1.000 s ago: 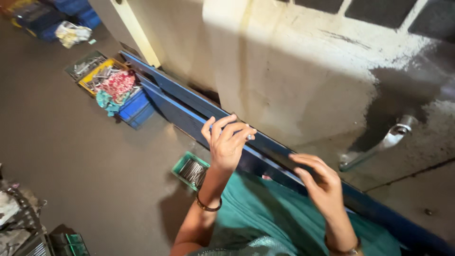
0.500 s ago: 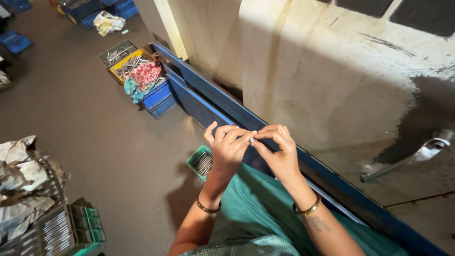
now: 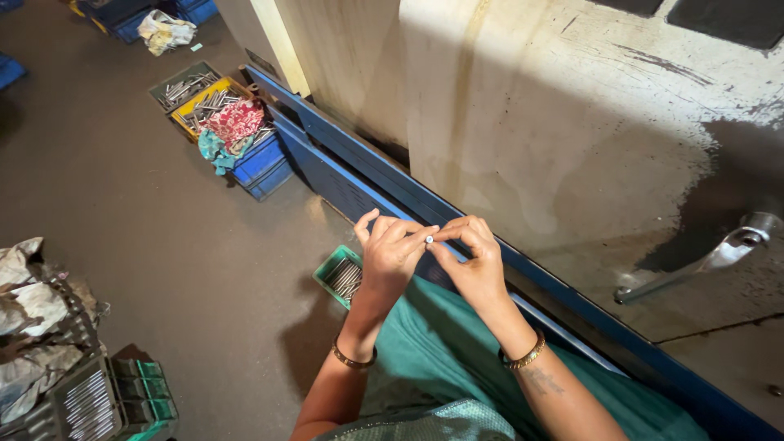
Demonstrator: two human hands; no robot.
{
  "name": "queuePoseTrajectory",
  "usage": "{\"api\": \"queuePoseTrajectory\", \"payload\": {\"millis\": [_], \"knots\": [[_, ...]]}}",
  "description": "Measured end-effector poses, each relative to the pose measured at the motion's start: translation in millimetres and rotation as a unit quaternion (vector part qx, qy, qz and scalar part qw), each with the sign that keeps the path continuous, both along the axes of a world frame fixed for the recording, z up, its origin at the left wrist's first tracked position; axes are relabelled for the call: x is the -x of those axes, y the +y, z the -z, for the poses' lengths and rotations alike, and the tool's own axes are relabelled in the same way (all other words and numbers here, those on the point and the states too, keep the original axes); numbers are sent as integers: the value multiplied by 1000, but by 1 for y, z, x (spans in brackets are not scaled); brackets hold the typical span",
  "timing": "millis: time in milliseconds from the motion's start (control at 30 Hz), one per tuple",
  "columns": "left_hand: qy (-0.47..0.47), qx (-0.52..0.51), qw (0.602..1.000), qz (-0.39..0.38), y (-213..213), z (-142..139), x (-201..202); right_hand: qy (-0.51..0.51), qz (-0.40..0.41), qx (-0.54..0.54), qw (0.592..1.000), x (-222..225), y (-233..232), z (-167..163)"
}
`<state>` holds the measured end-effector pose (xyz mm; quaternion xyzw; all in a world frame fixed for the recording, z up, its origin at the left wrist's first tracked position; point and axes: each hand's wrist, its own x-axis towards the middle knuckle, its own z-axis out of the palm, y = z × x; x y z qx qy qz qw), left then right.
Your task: The person repeatedly polishes cylindrical metal rods against a stationary grinding surface on a machine. They hold each rod with both hands, rub it against the surface, then wipe it with a pink cloth before placing it into a green bin. The process is repeated for multiple rods.
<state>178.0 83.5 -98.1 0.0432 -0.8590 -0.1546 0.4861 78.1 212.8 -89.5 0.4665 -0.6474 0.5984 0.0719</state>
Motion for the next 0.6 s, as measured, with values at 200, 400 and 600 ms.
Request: {"api": "queuePoseTrajectory", "payload": {"millis": [200,400,600], "knots": [[17,5,1000,-6,4,-3,0,48,18,11,999,-2,4,1],[17,92,995,-34,7,-11,-7,55,14,48,997,-1,6,13],[-12,170,982,-76,7,-15,-10,-61,-47,78,994,3,3,25]]}}
